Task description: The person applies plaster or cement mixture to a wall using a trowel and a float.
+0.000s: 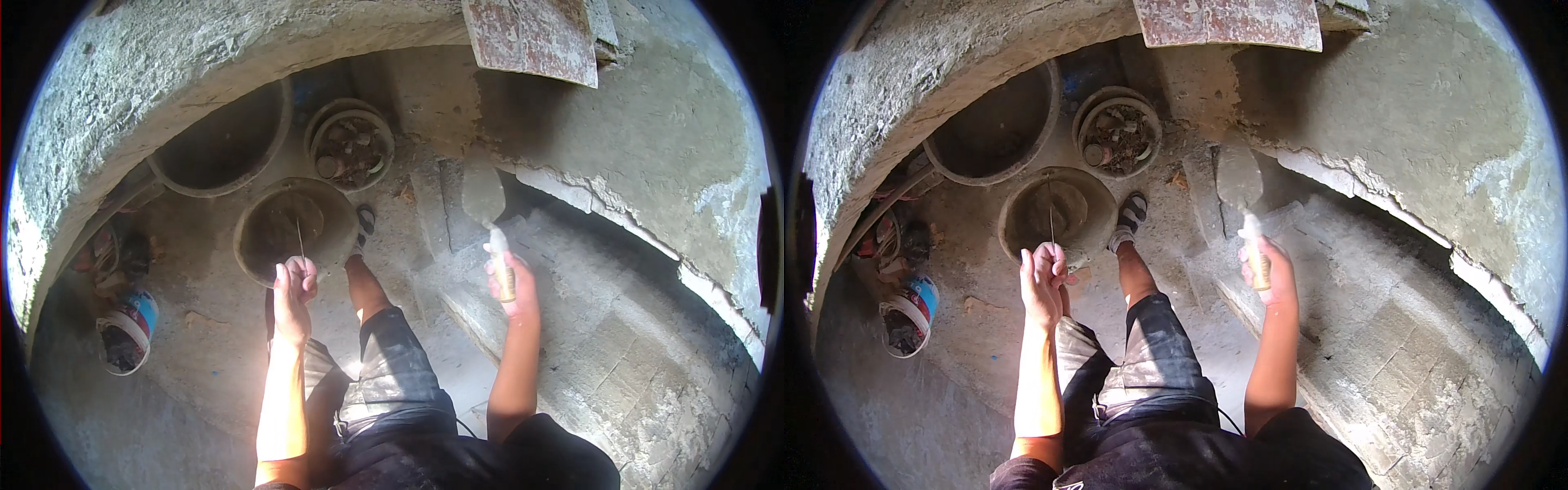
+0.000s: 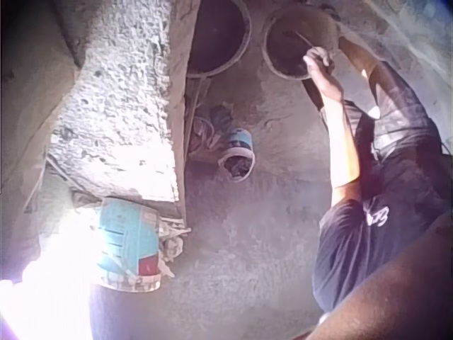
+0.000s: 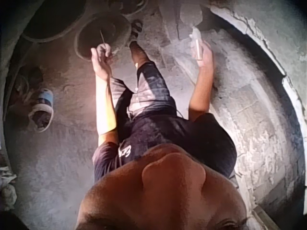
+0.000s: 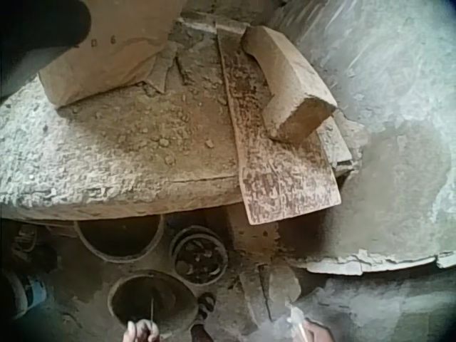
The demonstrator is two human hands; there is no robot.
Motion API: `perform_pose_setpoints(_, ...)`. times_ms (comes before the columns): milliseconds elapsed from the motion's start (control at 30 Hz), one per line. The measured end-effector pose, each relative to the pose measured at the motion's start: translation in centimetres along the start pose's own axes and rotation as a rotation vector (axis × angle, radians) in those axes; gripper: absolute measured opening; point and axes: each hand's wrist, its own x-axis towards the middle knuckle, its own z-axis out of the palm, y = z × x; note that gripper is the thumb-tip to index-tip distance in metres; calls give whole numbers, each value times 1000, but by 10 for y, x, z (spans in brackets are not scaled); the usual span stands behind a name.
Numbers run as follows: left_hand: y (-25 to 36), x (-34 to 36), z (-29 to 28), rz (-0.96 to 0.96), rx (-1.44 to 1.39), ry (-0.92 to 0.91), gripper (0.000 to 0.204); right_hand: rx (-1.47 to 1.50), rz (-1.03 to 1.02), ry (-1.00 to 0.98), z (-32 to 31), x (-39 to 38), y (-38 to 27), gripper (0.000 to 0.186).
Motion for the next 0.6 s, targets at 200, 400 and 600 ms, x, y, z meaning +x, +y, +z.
perform_pose_setpoints(200, 2, 0, 1, 1, 74, 21, 61, -842, -437, 349, 6, 18, 20, 22)
perform_pose_setpoints(400, 3, 0, -3, -6, 78, 9, 61, -576, -244, 467, -9, 43, 43, 26)
perform_pose_setpoints(600, -6, 0, -11, 27, 11, 29, 56, -588, -205, 489, -13, 41, 56, 28)
